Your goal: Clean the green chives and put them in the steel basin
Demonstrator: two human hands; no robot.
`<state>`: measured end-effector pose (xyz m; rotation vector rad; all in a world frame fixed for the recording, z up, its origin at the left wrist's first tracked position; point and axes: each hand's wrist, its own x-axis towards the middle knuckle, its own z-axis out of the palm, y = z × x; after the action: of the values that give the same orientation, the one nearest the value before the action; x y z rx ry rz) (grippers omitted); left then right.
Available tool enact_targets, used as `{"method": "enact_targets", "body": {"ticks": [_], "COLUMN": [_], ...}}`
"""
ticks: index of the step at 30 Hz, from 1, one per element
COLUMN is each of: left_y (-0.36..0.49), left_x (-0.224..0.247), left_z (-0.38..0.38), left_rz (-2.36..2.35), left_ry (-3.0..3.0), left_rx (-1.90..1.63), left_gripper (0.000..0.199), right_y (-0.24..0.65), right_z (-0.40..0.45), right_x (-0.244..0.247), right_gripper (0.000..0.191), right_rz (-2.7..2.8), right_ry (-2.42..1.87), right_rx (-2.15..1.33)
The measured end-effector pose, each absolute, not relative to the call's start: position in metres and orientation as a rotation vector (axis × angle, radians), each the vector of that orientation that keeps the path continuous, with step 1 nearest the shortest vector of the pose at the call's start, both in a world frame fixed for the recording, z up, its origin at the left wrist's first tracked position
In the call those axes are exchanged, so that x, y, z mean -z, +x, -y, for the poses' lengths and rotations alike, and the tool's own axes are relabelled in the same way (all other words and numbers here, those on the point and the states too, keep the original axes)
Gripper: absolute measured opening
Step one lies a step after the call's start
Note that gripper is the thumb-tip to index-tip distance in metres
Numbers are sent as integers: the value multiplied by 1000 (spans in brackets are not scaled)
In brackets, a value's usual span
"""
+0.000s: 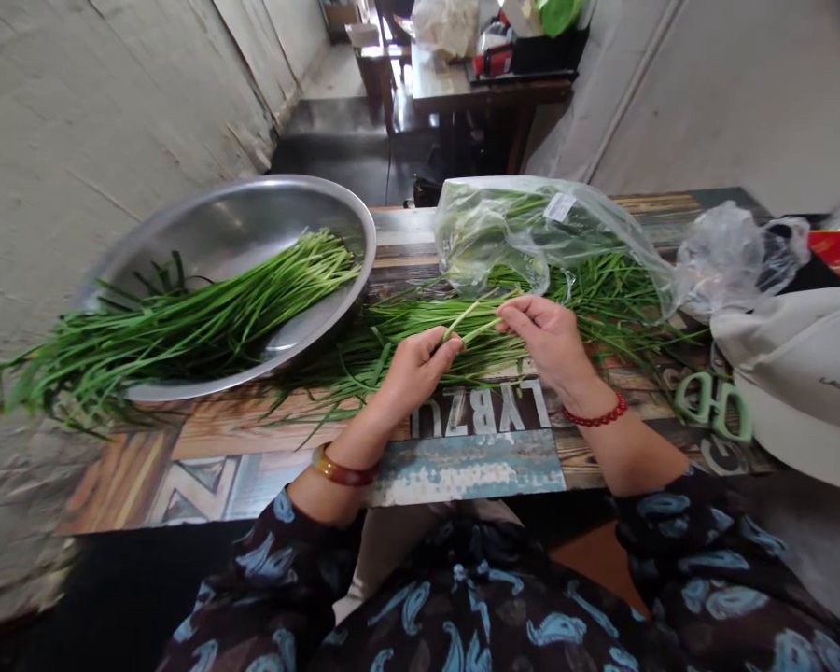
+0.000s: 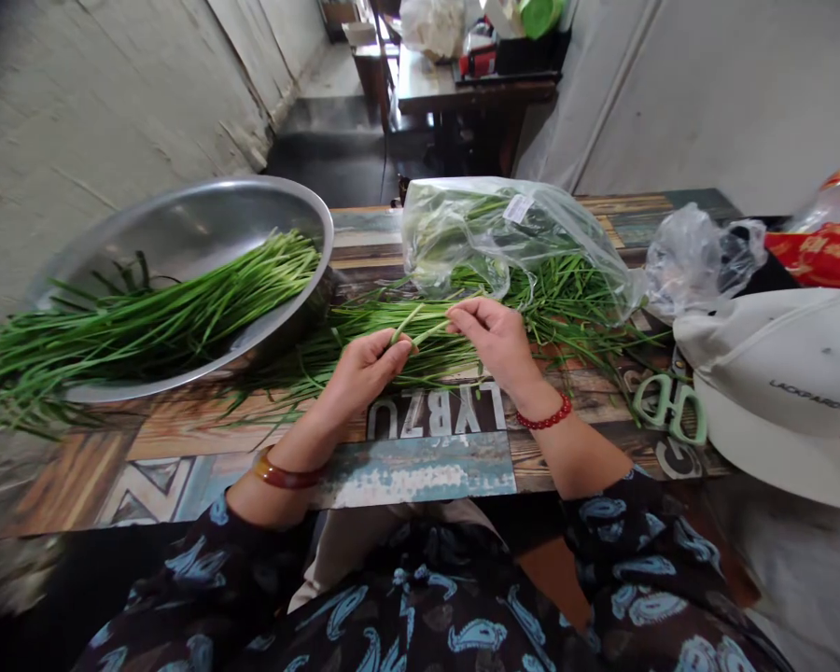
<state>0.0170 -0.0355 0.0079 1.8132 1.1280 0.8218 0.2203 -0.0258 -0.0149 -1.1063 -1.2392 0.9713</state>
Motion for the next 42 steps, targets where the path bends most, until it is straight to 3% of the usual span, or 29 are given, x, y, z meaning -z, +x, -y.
{"method": "enact_targets", "body": {"ticks": [5,11,15,27,32,37,42], "left_y": [16,18,18,16,15,15,14], "left_x": [-11,-10,-7,-13,-9,-10,-10], "left_z": [36,36,35,34,32,32,32], "left_rz": [-1140,-1188,-1218,-1150,-1153,-1123,-1081], "left_ry": [1766,1940,2006,1862,1839,1830,1748], "left_rx": [-843,-847,-847,-728,-732,-724,-692], "left_gripper": [35,28,29,33,33,32,34], "right_y": [226,217,216,214,225,217,212], "right_z": [27,33,33,31,32,35,33], "right_x": [11,11,9,18,7,5,8], "right_gripper": [23,7,8,23,30,16,18], "right_rz": [1298,1789,1906,1365,1493,1879,2013], "right_ry": [-1125,-1048,-974,-1076,-1086,-1032,-1014], "right_rx": [-849,-509,-327,-891,-709,-450,-326]}}
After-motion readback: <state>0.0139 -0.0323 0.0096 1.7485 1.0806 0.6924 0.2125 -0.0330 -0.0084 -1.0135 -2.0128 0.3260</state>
